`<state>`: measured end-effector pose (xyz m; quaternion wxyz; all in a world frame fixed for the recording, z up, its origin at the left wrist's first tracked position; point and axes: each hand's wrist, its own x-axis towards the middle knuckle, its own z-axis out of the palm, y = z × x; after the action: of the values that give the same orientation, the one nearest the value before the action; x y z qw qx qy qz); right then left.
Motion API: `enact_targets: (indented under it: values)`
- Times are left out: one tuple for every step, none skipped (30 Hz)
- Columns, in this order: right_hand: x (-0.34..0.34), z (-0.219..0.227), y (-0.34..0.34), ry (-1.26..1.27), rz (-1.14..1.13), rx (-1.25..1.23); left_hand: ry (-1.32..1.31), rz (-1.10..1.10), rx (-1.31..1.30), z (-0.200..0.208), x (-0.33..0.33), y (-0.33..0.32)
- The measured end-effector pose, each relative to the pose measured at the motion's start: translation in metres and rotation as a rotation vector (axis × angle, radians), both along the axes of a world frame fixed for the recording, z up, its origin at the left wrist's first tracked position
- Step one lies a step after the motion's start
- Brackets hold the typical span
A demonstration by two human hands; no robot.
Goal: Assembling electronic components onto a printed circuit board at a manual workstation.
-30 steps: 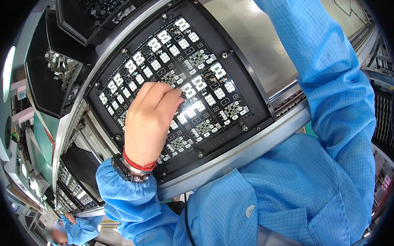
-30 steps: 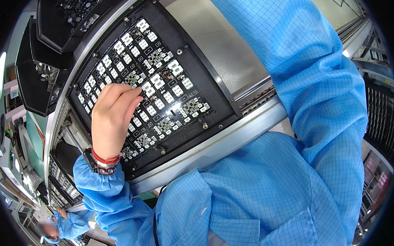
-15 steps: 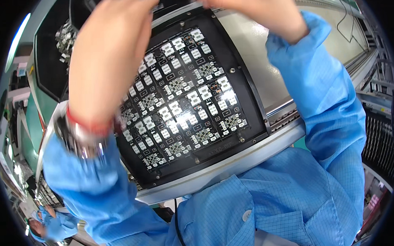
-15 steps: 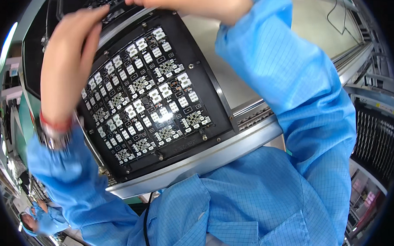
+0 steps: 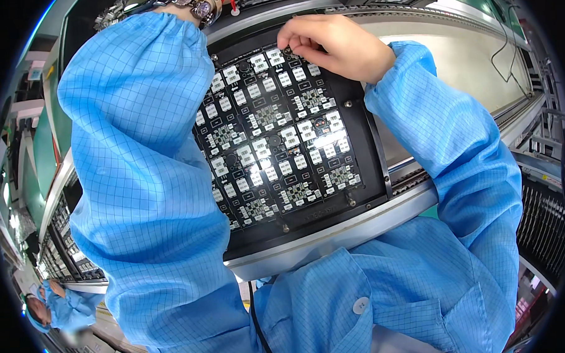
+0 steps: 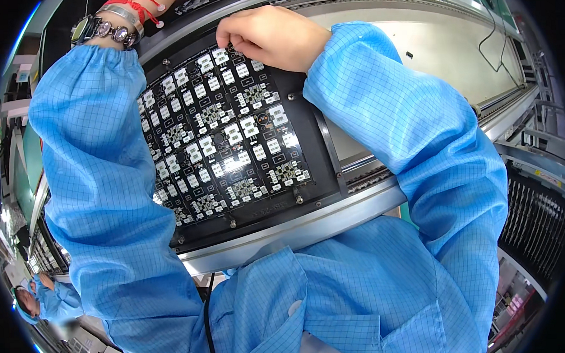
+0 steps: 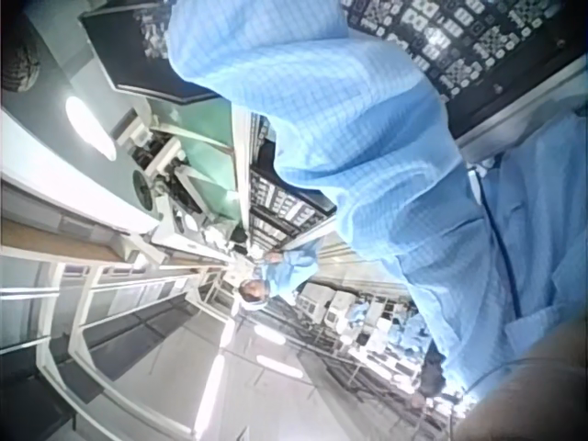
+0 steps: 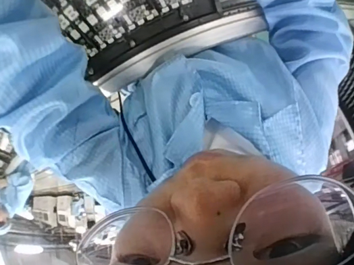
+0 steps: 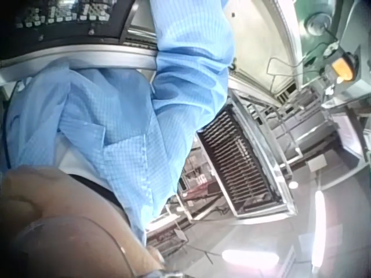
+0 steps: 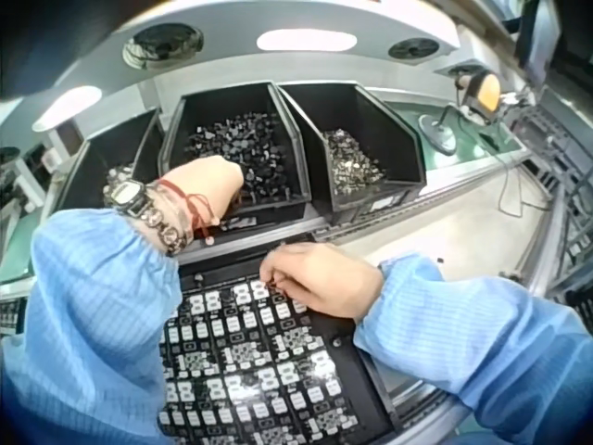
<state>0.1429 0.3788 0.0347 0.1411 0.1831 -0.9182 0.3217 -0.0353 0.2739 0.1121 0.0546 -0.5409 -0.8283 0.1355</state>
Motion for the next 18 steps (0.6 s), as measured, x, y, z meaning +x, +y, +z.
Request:
enact_targets:
  values:
    - [0.0, 0.005, 0.0, -0.079, -0.018, 0.002, 0.0, 0.0, 0.0, 0.0, -0.002, 0.0]
    - [0.001, 0.008, 0.0, -0.159, -0.037, 0.005, -0.001, 0.023, -0.021, 0.001, -0.003, 0.0]
    - [0.0, 0.008, 0.001, -0.16, -0.038, 0.005, -0.002, 0.045, -0.042, 0.0, -0.004, 0.001]
    - [-0.001, 0.007, 0.002, -0.17, -0.026, -0.015, -0.002, 0.042, -0.043, -0.003, -0.006, 0.002]
    - [-0.002, 0.006, 0.003, -0.18, -0.015, -0.036, 0.013, 0.046, 0.029, -0.007, -0.007, 0.003]
    - [-0.001, 0.007, 0.003, -0.18, -0.018, -0.037, 0.027, 0.05, 0.102, -0.01, -0.01, 0.003]
    - [-0.001, 0.01, 0.002, -0.194, -0.015, -0.032, 0.028, 0.051, 0.102, -0.011, -0.022, -0.002]
    - [-0.002, 0.012, 0.001, -0.206, -0.01, -0.029, -0.325, -0.205, 0.291, -0.008, -0.037, -0.013]
    - [-0.003, 0.013, 0.0, -0.203, -0.004, -0.029, -0.679, -0.462, 0.477, -0.009, -0.049, -0.019]
    - [-0.004, 0.013, 0.0, -0.212, -0.002, -0.027, -0.68, -0.46, 0.477, -0.012, -0.039, -0.013]
    - [-0.004, 0.013, 0.0, -0.221, -0.006, -0.023, -0.254, -0.192, 0.314, -0.017, -0.023, 0.001]
    - [-0.004, 0.013, 0.001, -0.224, -0.011, -0.023, 0.17, 0.075, 0.142, -0.019, -0.012, 0.01]
    - [-0.003, 0.014, 0.0, -0.226, -0.021, 0.011, 0.171, 0.071, 0.145, -0.019, -0.012, 0.011]
    - [-0.003, 0.015, -0.001, -0.229, -0.031, 0.044, 0.188, 0.045, 0.13, -0.019, -0.012, 0.011]
    - [-0.001, 0.015, -0.003, -0.228, -0.036, 0.046, 0.205, 0.019, 0.116, -0.019, -0.012, 0.012]
    - [0.0, 0.014, -0.006, -0.127, -0.054, 0.139, 0.201, 0.014, 0.127, -0.016, -0.008, 0.011]
    - [0.002, 0.013, -0.008, -0.026, -0.072, 0.233, 0.201, 0.008, 0.127, -0.012, -0.004, 0.011]
    - [0.002, 0.013, -0.007, 0.007, -0.077, 0.253, 0.193, -0.033, 0.194, -0.008, -0.001, 0.011]
